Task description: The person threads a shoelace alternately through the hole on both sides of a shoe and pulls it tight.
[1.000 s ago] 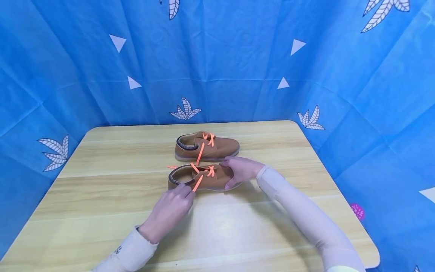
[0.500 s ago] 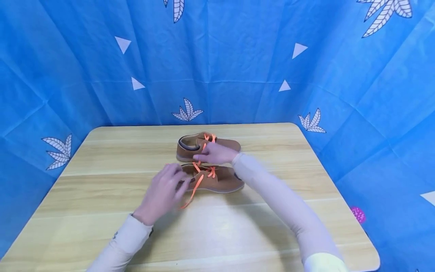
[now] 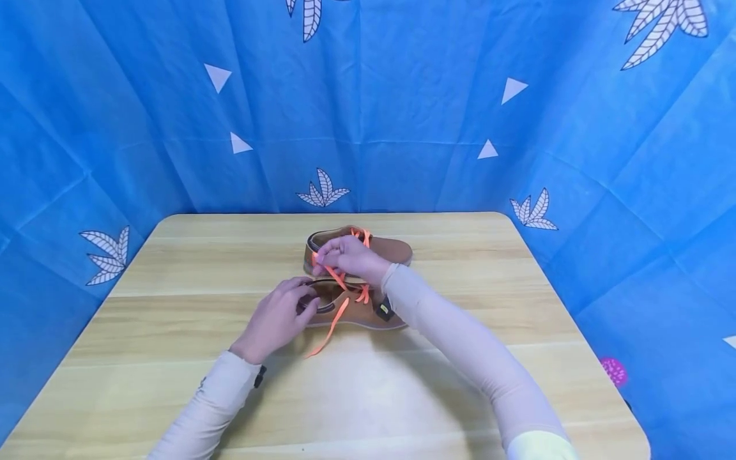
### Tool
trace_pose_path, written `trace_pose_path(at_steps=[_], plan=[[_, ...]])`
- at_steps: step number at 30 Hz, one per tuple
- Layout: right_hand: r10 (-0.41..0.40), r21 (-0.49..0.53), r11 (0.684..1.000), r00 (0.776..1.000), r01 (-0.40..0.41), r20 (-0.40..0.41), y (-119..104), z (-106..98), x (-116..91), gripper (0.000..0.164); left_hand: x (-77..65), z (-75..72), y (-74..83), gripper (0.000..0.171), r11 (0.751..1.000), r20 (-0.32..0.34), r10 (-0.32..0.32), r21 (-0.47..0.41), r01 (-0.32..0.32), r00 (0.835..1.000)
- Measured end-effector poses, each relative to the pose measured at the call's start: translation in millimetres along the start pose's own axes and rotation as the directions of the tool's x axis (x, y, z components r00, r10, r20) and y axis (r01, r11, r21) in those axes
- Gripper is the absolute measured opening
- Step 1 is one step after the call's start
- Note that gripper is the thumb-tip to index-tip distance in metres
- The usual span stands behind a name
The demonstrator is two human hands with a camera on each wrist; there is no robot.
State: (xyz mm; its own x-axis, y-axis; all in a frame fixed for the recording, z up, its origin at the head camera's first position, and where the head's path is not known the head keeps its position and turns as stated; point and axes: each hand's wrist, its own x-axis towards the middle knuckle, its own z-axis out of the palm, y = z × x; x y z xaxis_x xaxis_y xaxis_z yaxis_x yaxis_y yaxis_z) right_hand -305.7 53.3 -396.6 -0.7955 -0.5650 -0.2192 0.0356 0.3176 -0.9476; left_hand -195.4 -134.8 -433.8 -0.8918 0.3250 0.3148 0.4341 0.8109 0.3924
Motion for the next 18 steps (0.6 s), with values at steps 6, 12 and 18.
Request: trace_pose_path(at_steps=[6, 12, 18], plan=[[-0.026, 0.218, 0.976, 1.000, 0.027, -0.006, -16.0, 2.1, -0.2, 0.031, 1.1, -2.3, -0.5, 0.028, 0.999, 0.041, -0.029, -0.021, 0.030, 0.999], [-0.035, 0.329, 0.944, 0.999, 0.035, -0.004, -26.7, 6.4, 0.7, 0.037, 12.1, -7.7, -3.8, 0.021, 0.999, 0.081, -0.025, -0.021, 0.026, 0.996], [-0.116, 0.380, 0.914, 0.989, 0.141, -0.089, -42.8, 1.1, -7.4, 0.035, 41.8, -6.9, 2.7, 0.016, 0.998, 0.124, 0.002, -0.066, 0.007, 0.992]])
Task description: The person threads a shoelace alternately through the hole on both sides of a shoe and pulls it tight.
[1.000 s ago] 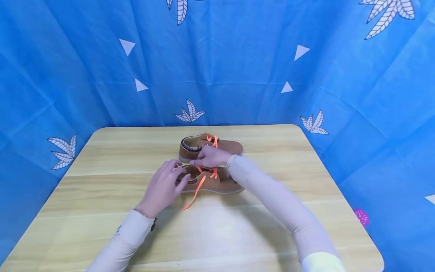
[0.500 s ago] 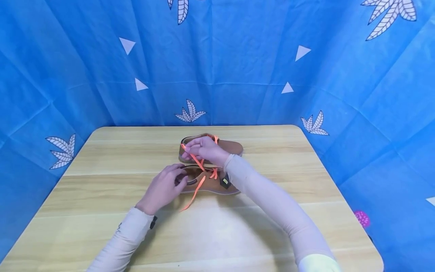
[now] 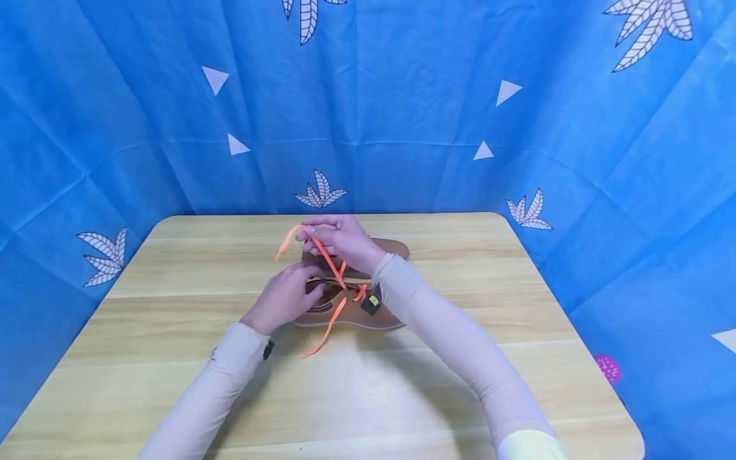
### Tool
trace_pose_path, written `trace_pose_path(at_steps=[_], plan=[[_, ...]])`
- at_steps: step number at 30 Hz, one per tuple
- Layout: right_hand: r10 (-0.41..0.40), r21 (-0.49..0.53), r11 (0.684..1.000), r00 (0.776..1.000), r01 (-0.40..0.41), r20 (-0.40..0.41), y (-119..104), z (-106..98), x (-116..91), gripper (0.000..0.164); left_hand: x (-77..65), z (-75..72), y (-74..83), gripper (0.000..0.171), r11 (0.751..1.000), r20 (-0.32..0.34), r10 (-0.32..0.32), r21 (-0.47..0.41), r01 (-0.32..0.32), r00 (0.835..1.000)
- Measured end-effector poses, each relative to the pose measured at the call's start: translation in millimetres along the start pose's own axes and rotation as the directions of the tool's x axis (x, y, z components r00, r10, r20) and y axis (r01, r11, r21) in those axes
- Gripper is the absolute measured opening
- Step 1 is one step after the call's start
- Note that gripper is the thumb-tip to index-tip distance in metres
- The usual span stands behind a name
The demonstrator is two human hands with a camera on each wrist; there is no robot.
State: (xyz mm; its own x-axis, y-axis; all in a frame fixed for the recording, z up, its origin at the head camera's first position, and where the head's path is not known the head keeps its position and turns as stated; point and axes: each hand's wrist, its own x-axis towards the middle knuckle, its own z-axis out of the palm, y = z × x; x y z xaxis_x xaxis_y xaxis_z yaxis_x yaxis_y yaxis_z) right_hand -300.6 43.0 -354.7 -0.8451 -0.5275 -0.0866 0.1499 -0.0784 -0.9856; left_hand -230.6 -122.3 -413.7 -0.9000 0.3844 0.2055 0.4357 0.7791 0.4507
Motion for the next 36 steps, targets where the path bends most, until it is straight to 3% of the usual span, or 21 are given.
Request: trace_pose_path(at_steps=[3, 8, 15, 18, 22, 25, 28, 32, 36], plan=[[-0.056, 0.031, 0.998, 0.997, 0.057, -0.048, -10.3, 0.1, -3.0, 0.032, 13.0, 4.5, 1.3, 0.019, 0.999, 0.050, 0.035, -0.025, -0.034, 0.998], [-0.124, 0.105, 0.985, 0.986, 0.136, -0.107, -24.9, 0.7, -9.6, 0.031, 24.0, 11.5, 0.6, 0.009, 0.993, 0.110, 0.115, -0.051, -0.110, 0.987], [-0.177, 0.081, 0.979, 0.975, 0.188, -0.132, -36.1, -19.8, -32.9, 0.038, 29.4, 12.5, -2.8, 0.009, 0.989, 0.081, 0.138, -0.073, -0.132, 0.987], [-0.136, 0.030, 0.990, 0.981, 0.141, -0.136, -29.0, -34.9, -45.3, 0.038, 31.8, 13.3, -2.8, 0.009, 0.991, 0.071, 0.122, -0.055, -0.119, 0.990], [-0.009, -0.083, 0.997, 0.995, 0.000, -0.098, -4.2, -52.4, -59.4, 0.040, 33.4, 15.1, -2.9, 0.011, 0.995, 0.076, 0.098, -0.042, -0.095, 0.992], [0.091, -0.134, 0.986, 0.992, -0.103, -0.091, 17.1, -60.2, -68.7, 0.042, 34.7, 16.4, -2.8, 0.012, 0.996, 0.087, 0.075, -0.051, -0.070, 0.993], [0.142, -0.164, 0.973, 0.983, -0.160, -0.119, 33.4, -62.2, -75.5, 0.035, 35.6, 17.3, -2.5, 0.013, 0.997, 0.099, 0.056, -0.062, -0.050, 0.993], [0.127, -0.261, 0.950, 0.977, -0.169, -0.172, 47.6, -57.1, -83.7, 0.024, 35.8, 18.8, -2.6, 0.012, 0.997, 0.102, 0.047, -0.068, -0.040, 0.994], [0.039, -0.386, 0.913, 0.968, -0.135, -0.247, 60.9, -46.5, -88.3, 0.020, 36.5, 20.7, -3.3, 0.012, 0.997, 0.096, 0.040, -0.069, -0.034, 0.995]])
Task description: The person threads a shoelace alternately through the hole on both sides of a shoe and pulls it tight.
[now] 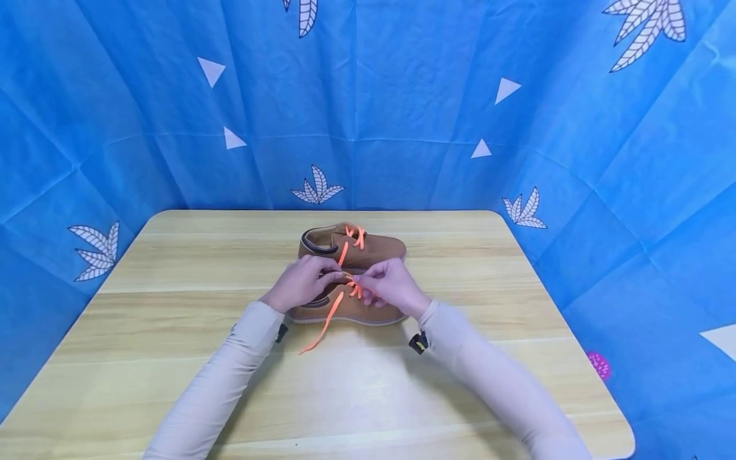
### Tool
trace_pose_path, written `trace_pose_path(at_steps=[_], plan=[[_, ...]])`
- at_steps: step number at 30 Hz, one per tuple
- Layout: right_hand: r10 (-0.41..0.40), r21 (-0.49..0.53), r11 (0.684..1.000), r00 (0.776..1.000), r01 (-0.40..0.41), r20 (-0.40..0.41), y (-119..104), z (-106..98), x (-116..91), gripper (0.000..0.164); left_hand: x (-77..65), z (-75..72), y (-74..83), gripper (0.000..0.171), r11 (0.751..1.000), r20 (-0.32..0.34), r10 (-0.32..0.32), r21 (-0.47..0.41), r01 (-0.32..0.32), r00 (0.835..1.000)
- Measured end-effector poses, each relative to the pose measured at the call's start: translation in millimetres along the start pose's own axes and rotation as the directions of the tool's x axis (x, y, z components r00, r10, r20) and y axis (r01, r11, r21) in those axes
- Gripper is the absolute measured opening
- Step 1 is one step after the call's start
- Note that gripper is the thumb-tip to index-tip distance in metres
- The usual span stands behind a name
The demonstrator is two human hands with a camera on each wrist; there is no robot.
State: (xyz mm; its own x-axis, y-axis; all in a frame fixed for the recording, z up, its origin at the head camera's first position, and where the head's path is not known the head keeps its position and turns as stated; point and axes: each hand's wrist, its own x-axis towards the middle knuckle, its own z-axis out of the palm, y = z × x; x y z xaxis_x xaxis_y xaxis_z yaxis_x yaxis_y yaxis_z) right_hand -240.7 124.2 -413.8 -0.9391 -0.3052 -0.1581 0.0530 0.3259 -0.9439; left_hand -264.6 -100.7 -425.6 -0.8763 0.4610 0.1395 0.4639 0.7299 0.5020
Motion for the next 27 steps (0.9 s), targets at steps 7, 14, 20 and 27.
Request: trace_pose_path(at_steps=[7, 14, 20, 27], plan=[[-0.139, -0.073, 0.989, 0.980, 0.130, -0.142, 8.8, 20.7, -4.1, 0.020, 0.4, -1.1, 0.9, 0.012, 1.000, 0.000, -0.010, 0.004, 0.010, 1.000], [-0.203, -0.105, 0.978, 0.949, 0.182, -0.240, 18.1, 34.3, -2.7, 0.017, -1.0, 1.3, 1.6, 0.013, 1.000, -0.005, -0.014, 0.010, 0.014, 1.000], [-0.240, -0.109, 0.970, 0.933, 0.218, -0.269, 24.6, 41.3, -0.7, 0.017, -3.7, 1.5, 2.7, 0.012, 1.000, 0.006, -0.007, -0.003, 0.007, 1.000], [-0.284, -0.136, 0.957, 0.916, 0.255, -0.283, 24.6, 44.7, 0.4, 0.020, 2.0, -8.8, -3.0, 0.018, 0.992, 0.130, 0.023, -0.126, -0.006, 0.991]])
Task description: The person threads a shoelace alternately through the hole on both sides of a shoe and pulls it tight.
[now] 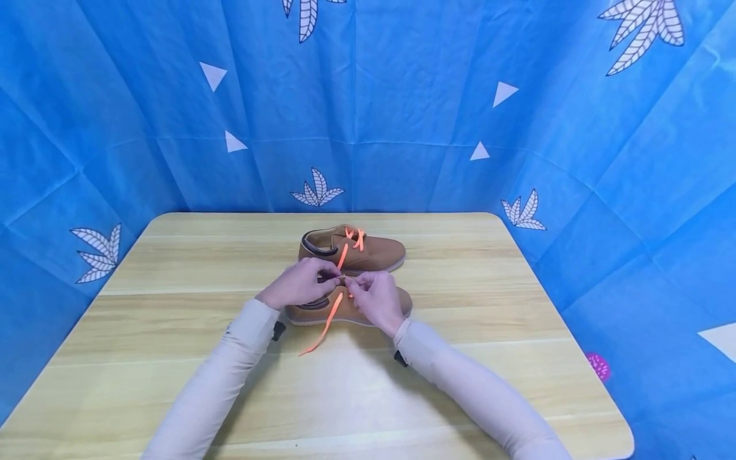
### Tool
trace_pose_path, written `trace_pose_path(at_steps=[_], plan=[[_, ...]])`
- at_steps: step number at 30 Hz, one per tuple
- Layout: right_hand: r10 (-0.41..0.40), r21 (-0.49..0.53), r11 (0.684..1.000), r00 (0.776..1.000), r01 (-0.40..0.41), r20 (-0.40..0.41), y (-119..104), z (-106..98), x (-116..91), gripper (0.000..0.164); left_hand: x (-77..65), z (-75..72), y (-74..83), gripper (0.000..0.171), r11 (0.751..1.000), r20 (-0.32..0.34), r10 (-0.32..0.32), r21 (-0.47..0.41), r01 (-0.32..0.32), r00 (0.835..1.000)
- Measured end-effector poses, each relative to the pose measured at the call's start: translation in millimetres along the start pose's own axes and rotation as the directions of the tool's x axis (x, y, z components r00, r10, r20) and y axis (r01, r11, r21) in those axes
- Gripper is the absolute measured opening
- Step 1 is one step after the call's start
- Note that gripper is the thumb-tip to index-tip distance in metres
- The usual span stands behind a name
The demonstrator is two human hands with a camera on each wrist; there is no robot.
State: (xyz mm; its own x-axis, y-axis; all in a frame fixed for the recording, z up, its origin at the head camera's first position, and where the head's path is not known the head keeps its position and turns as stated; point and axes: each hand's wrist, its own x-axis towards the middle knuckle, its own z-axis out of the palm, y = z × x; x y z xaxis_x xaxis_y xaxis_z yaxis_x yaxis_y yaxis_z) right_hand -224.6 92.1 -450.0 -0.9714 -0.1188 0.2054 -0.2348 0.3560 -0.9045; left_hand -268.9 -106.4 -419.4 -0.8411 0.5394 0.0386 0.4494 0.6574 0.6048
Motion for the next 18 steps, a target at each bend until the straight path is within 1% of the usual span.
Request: trace_pose_path(at_steps=[2, 5, 8, 10, 12, 14, 16, 17, 18], plan=[[-0.007, -0.012, 1.000, 1.000, 0.007, -0.006, 0.1, 0.8, 0.0, 0.023, 5.5, -3.7, -4.2, 0.023, 0.998, 0.038, 0.001, -0.062, 0.002, 0.999], [-0.014, -0.017, 1.000, 1.000, 0.013, -0.015, 0.3, 2.1, -0.4, 0.025, 13.7, -8.1, -8.8, 0.027, 0.992, 0.084, 0.013, -0.123, -0.003, 0.996], [-0.020, -0.026, 0.999, 1.000, 0.019, -0.022, 0.3, 3.7, -0.8, 0.025, 19.6, -9.8, -10.7, 0.024, 0.987, 0.131, 0.025, -0.163, -0.003, 0.991], [-0.017, -0.034, 0.999, 1.000, 0.016, -0.016, -0.1, 4.2, -1.2, 0.025, 21.6, -10.1, -10.6, 0.021, 0.982, 0.156, 0.018, -0.189, 0.012, 0.988], [-0.008, -0.046, 0.999, 1.000, 0.008, 0.012, -1.7, 2.4, -1.2, 0.024, 22.6, -10.2, -10.1, 0.017, 0.980, 0.166, 0.009, -0.198, 0.024, 0.986], [-0.004, -0.077, 0.997, 0.998, 0.009, 0.070, -5.3, -3.6, -1.3, 0.023, 22.9, -10.1, -9.2, 0.015, 0.980, 0.170, 0.002, -0.194, 0.031, 0.986], [-0.030, -0.117, 0.992, 0.992, 0.045, 0.124, -9.8, -13.9, -1.7, 0.020, 23.3, -9.7, -8.6, 0.015, 0.983, 0.168, 0.004, -0.182, 0.027, 0.986], [-0.053, -0.156, 0.985, 0.988, 0.075, 0.142, -11.6, -20.5, -1.7, 0.022, 23.3, -9.7, -8.2, 0.016, 0.984, 0.164, 0.004, -0.176, 0.026, 0.986], [-0.075, -0.197, 0.974, 0.984, 0.107, 0.161, -12.7, -27.6, -1.6, 0.028, 23.4, -9.6, -8.2, 0.017, 0.985, 0.157, 0.001, -0.169, 0.026, 0.988]])
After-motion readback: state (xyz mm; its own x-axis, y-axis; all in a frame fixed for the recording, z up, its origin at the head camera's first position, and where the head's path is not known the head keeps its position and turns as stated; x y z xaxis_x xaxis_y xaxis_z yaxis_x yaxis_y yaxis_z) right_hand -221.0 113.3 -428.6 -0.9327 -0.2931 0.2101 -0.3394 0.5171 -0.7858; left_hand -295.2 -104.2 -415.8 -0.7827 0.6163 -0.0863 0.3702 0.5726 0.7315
